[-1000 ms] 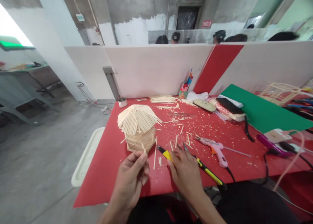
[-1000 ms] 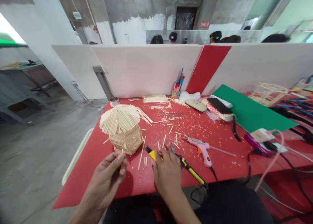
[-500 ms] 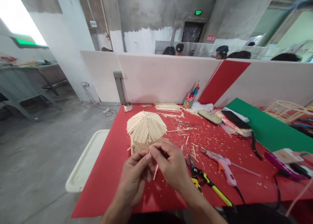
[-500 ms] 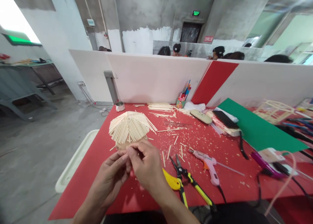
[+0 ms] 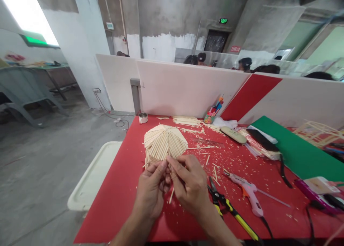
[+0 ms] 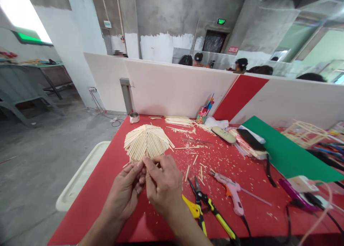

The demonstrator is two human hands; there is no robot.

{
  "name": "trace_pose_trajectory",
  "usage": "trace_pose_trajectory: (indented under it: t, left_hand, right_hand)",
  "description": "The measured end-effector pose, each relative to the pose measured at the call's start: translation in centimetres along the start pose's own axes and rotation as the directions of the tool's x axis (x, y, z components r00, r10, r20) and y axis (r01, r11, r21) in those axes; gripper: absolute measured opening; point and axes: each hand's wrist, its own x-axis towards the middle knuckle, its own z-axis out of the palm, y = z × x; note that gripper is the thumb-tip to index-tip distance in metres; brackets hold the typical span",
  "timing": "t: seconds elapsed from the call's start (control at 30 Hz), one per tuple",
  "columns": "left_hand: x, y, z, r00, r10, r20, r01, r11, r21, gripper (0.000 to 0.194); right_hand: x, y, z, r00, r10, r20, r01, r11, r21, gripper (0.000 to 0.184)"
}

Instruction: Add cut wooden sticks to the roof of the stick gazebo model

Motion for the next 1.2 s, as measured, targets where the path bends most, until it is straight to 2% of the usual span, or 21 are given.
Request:
trace_pose_trajectory:
  t: [0.37,0.73,1.2]
  left_hand:
    - [0.7,0.1,0.2,1.000,0.016,0.008,-0.016,1.000,0.002,0.035]
    - [0.7,0.9,-0.1,0.999,-0.034,0.029,0.034,0.999,-0.011,0.021]
    - [0.7,1.0,-0.7,0.998,0.008,0.063,-0.012,0.998,0.069,0.024]
  right_hand:
    - [0.3,0.2,0.3,0.999,0.008,0.031,-0.006,0.998,-0.067,0.042]
    - [0.0,0.6,0.8,0.999,0.028,0.031,-0.027,0.999,-0.030,0.043]
    - [-0.7,-0.2,1.2,0.997,-0.038,0.072,0.045,0.994,-0.102,0.053]
